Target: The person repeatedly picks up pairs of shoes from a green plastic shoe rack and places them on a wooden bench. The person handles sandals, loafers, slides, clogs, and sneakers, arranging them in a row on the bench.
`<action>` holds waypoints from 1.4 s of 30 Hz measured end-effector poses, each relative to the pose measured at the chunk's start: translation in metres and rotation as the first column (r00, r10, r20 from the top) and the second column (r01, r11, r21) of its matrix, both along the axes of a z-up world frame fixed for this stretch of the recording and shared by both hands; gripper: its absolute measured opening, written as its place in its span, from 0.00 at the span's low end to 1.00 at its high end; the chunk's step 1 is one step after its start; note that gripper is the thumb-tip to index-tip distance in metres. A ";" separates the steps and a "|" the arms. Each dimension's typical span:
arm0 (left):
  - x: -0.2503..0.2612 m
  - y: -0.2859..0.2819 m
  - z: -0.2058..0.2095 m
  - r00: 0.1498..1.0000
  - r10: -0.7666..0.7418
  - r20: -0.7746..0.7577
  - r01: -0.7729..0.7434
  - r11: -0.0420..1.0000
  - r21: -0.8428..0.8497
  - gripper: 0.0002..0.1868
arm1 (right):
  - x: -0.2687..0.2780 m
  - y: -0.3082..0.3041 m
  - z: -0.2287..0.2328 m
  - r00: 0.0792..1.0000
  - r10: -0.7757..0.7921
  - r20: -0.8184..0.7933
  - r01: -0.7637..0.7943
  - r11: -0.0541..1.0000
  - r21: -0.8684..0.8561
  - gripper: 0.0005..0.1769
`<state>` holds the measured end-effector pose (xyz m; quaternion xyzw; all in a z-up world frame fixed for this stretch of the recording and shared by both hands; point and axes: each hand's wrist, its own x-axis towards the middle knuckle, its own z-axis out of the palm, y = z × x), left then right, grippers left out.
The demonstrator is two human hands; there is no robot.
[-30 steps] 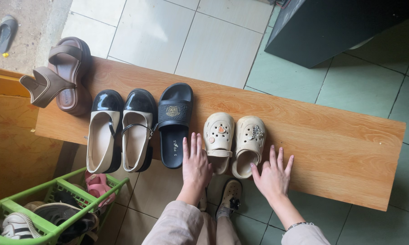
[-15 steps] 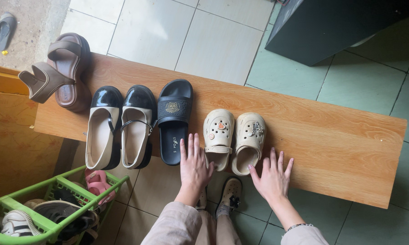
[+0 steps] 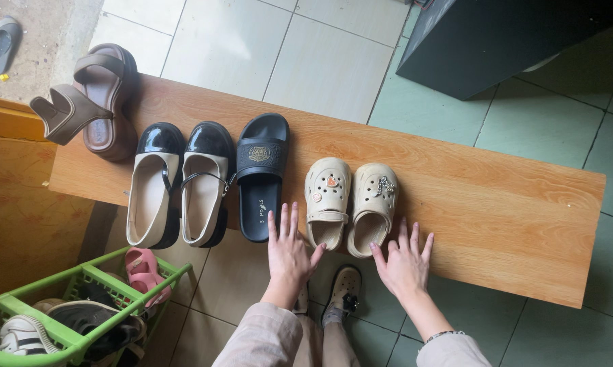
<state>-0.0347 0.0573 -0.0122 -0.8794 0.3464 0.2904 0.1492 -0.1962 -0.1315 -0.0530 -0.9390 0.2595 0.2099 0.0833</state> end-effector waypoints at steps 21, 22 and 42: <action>0.003 -0.006 -0.016 0.962 0.065 -0.266 -0.027 0.989 0.142 0.43 | 0.012 -0.004 -0.014 0.920 0.024 -0.390 0.056 0.980 0.190 0.40; 0.003 -0.006 -0.013 0.969 0.057 -0.239 -0.031 0.993 0.110 0.43 | 0.010 -0.004 -0.013 0.961 0.016 -0.277 0.034 0.984 0.175 0.40; -0.006 0.008 -0.020 0.994 0.048 -0.094 -0.044 0.998 0.035 0.47 | 0.010 -0.023 0.010 0.926 -0.054 0.374 0.039 0.998 0.048 0.48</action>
